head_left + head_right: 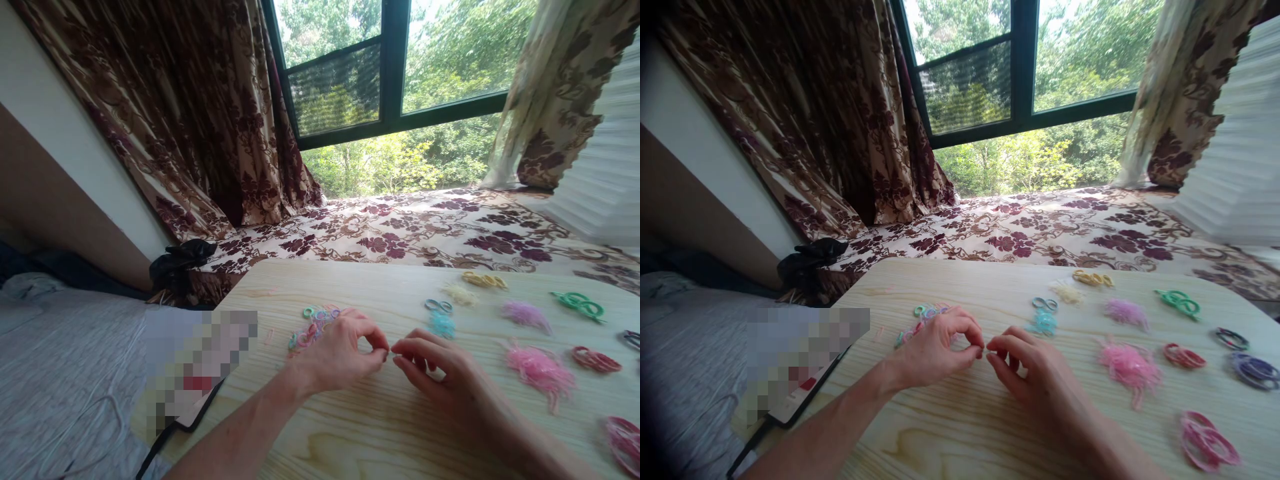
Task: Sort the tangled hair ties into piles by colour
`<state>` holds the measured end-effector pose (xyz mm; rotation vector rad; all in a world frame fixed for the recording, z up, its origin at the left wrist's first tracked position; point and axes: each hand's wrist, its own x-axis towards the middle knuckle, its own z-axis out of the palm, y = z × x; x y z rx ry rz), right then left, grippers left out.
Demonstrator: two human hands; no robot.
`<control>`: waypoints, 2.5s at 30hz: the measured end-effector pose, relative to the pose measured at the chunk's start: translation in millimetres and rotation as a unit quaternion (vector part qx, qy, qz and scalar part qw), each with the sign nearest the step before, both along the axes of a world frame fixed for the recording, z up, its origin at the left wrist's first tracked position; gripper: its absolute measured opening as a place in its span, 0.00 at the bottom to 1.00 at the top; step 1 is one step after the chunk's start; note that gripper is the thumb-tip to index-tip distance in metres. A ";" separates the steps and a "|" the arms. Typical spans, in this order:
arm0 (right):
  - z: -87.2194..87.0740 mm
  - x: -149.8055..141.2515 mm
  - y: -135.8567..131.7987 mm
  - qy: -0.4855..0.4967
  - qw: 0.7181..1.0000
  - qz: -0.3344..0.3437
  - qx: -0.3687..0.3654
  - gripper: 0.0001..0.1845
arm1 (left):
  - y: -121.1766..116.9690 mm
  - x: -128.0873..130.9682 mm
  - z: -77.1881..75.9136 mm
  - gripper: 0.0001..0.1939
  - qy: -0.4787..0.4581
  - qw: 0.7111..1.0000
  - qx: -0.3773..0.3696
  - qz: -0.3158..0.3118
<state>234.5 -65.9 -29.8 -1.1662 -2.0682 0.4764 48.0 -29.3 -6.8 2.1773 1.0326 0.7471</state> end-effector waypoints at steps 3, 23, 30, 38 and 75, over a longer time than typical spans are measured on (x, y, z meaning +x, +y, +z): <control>0.7 0.1 -0.3 0.011 1.000 0.007 -0.005 0.13 | 0.1 -1.2 0.9 0.05 0.004 1.000 0.003 -0.002; 6.6 69.7 27.8 -0.093 0.965 -0.229 0.093 0.16 | 28.1 -18.8 -15.2 0.06 0.116 0.975 0.129 0.139; 1.4 69.2 29.8 -0.132 0.961 -0.227 0.090 0.16 | 31.3 -21.6 -18.0 0.08 0.133 0.972 0.128 0.142; 0.8 70.9 30.4 -0.149 0.956 -0.236 0.091 0.17 | 32.1 -23.6 -16.2 0.07 0.134 0.972 0.126 0.145; -20.1 7.6 9.3 0.016 0.998 -0.013 0.052 0.13 | 7.5 -3.2 -3.6 0.03 0.016 0.998 -0.004 0.069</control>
